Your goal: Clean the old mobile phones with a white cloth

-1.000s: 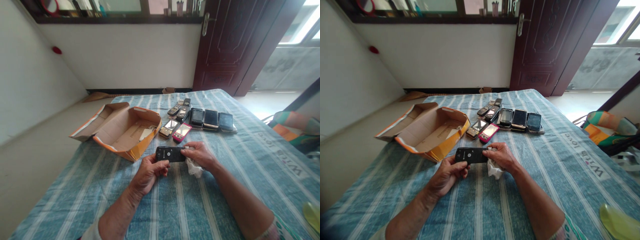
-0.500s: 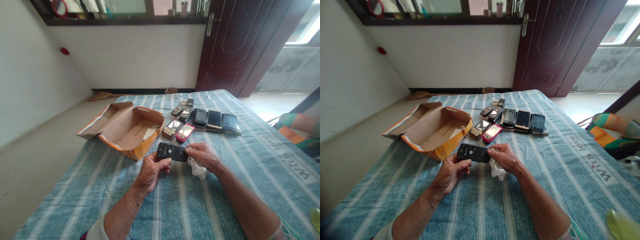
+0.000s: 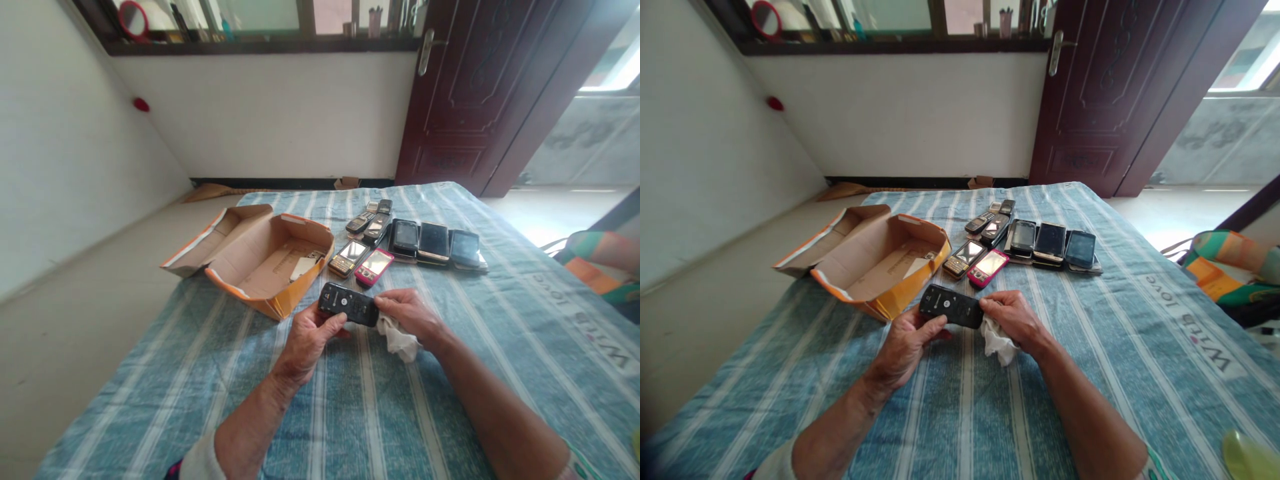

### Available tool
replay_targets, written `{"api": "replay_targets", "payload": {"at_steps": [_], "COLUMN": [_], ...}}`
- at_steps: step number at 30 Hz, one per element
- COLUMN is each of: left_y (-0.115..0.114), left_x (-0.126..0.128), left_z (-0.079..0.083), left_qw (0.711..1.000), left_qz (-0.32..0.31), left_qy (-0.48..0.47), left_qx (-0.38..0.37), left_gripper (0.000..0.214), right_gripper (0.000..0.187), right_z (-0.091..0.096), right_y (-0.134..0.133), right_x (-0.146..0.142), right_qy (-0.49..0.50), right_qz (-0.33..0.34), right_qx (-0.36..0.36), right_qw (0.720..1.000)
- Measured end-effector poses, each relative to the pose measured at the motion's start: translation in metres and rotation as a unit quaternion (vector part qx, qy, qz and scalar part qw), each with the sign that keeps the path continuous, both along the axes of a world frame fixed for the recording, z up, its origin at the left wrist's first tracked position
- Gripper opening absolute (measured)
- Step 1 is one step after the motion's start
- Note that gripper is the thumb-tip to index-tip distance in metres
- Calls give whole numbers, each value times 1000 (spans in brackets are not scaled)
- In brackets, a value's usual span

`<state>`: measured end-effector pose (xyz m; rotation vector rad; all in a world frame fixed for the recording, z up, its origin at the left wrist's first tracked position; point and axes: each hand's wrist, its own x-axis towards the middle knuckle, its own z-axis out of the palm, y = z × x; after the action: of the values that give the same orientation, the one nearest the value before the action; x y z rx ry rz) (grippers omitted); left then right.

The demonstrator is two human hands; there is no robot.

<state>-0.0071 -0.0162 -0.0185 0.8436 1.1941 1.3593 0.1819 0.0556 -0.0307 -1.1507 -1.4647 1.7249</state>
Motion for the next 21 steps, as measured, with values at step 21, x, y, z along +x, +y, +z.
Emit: {"api": "replay_targets", "payload": {"at_steps": [21], "left_y": [3], "left_x": [-7], "left_z": [-4], "left_qw": [979], "left_qz": [-61], "left_qy": [-186], "left_qx": [-61], "left_gripper": [19], "right_gripper": [49], "right_z": [-5], "right_y": [5], "right_x": [-2], "right_qy": [68], "right_qz": [-107], "right_qx": [-29], "right_qw": [991]}}
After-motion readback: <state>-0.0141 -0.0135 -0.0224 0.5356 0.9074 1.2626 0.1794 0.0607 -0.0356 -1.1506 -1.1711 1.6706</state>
